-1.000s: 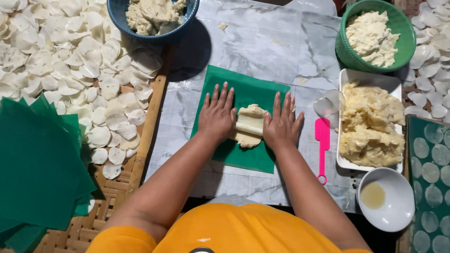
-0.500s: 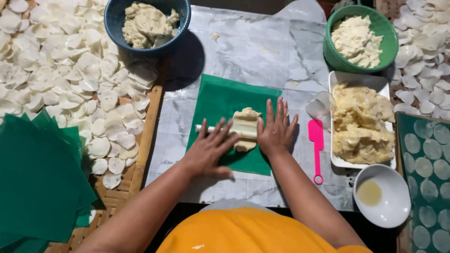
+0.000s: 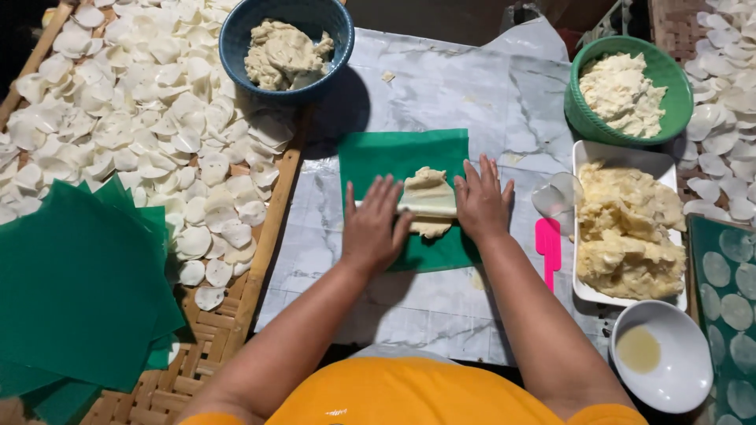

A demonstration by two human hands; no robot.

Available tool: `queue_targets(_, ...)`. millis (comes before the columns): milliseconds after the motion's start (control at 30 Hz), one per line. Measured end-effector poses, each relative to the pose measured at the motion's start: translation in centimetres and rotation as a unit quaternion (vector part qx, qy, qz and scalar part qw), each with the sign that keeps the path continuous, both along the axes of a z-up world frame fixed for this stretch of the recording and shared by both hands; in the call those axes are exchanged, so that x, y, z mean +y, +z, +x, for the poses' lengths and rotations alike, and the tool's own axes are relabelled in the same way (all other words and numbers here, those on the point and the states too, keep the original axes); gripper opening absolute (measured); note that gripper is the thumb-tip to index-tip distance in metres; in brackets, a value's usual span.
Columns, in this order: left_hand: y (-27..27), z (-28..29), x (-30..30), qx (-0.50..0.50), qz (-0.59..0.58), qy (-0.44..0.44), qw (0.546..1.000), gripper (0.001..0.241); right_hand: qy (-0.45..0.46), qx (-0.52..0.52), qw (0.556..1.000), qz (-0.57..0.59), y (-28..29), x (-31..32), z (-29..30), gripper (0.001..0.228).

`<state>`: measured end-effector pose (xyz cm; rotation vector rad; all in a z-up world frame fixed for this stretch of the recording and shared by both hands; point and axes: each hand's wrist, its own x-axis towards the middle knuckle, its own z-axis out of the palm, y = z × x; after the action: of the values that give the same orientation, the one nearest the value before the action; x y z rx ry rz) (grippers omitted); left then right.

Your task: Cutting small circles from a thin sheet of dough and rolling them into shapes using a stick.

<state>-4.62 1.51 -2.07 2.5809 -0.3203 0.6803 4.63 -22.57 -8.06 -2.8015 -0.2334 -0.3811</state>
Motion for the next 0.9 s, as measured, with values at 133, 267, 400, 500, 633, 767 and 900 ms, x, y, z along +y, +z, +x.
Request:
queue_targets(133, -0.6, 7.7, 1.7, -0.046, -0.007, 0.042, 0.998, 0.054, 0.001, 0.015, 1.0, 0.004, 2.3, 0.5, 2.0, 0.051)
queue_targets(267, -1.9, 10.1, 1.3, 0.23, 0.04, 0.069, 0.97, 0.079, -0.034, 0.121, 0.992, -0.031, 5.1, 1.9, 1.1, 0.059)
queue_targets(400, -0.3, 8.1, 1.0, 0.294, 0.08, 0.068, 0.95, 0.073, -0.056, 0.186, 0.979, -0.061, 6.9, 2.8, -0.5, 0.063)
queue_targets(500, -0.3, 6.2, 0.6, 0.295, 0.101, 0.064, 0.948, 0.07, -0.028, 0.097, 0.992, -0.074, 4.9, 2.0, -2.2, 0.063)
queue_targets(633, -1.5, 3.5, 0.3, 0.241, 0.1, 0.056, 0.964, 0.069, -0.017, 0.056, 0.994, -0.088, 3.7, 1.6, -4.6, 0.063)
queue_targets(767, -2.7, 1.3, 0.2, 0.156, 0.101, 0.048, 0.981, 0.071, -0.028, 0.073, 0.991, -0.106, 4.9, 1.8, -7.2, 0.063)
queue_targets(900, -3.6, -1.9, 0.2, 0.123, 0.105, 0.044, 0.986, 0.072, 0.0, 0.037, 0.993, -0.109, 3.0, 0.8, -10.3, 0.062)
